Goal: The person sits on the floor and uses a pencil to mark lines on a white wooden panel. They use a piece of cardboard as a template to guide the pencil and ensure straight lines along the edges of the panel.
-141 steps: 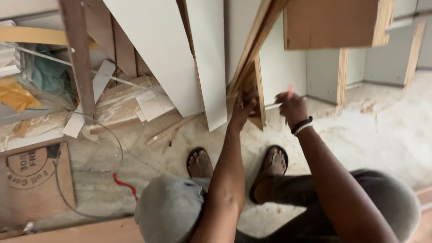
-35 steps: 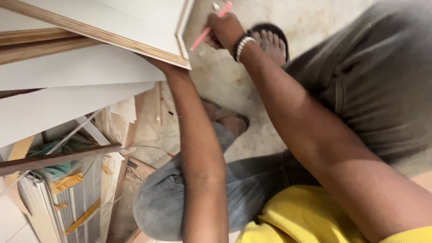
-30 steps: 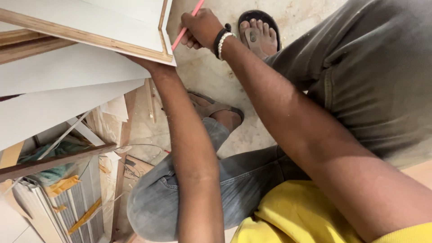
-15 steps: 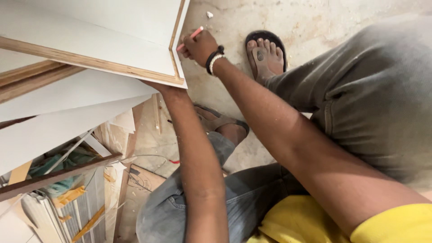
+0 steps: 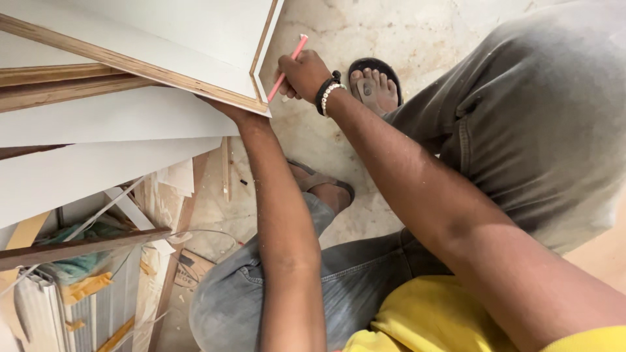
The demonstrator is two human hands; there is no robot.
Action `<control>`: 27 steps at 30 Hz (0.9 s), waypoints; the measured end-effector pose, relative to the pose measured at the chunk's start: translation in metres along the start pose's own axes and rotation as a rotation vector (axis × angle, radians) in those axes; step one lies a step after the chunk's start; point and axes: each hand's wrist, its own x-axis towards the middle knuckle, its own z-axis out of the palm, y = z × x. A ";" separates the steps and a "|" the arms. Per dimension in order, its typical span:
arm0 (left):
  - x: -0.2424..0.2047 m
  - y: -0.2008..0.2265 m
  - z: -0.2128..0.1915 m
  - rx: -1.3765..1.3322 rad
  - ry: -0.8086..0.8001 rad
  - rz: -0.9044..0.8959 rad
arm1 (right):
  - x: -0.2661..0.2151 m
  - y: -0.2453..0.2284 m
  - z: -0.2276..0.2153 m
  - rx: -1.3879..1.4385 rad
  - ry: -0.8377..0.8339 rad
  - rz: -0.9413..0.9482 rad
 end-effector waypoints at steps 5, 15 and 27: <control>0.003 -0.002 -0.001 0.070 0.025 0.026 | 0.011 0.015 0.004 0.082 0.006 -0.009; -0.007 -0.004 -0.001 -0.061 0.066 -0.095 | 0.043 0.038 0.019 0.013 0.012 -0.036; 0.007 -0.003 0.011 0.037 0.028 -0.016 | -0.004 -0.002 -0.013 0.088 -0.153 0.075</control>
